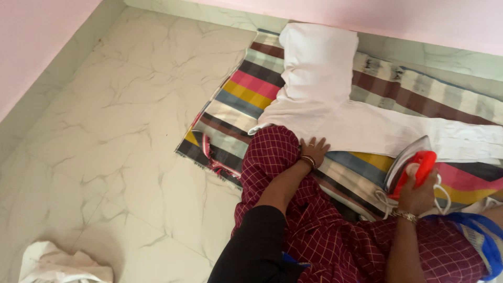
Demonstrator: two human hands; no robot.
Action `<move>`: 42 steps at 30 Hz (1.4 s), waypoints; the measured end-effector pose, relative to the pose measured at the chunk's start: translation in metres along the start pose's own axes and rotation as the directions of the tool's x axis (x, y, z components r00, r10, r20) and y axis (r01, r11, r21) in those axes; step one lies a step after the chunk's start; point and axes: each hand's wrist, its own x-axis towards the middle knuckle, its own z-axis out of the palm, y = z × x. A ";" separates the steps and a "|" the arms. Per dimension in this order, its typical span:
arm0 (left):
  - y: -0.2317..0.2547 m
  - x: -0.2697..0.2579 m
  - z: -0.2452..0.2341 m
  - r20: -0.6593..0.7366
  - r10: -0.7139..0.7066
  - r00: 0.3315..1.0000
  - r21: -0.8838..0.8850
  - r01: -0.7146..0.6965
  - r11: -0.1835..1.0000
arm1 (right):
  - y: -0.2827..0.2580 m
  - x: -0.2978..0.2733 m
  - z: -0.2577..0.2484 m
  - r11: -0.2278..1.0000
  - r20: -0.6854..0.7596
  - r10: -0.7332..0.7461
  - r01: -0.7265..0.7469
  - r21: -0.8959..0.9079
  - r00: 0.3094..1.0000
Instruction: The person irons a white garment on a striped mat on the floor. They use a red electric iron to smooth the fabric, repeatedly adjusting and folding the garment to iron different sections.
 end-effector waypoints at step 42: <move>-0.058 0.055 -0.101 -0.332 -0.028 0.943 -0.038 0.016 0.999 | 0.065 -0.065 0.028 0.777 -0.072 0.453 -0.355 0.520 0.888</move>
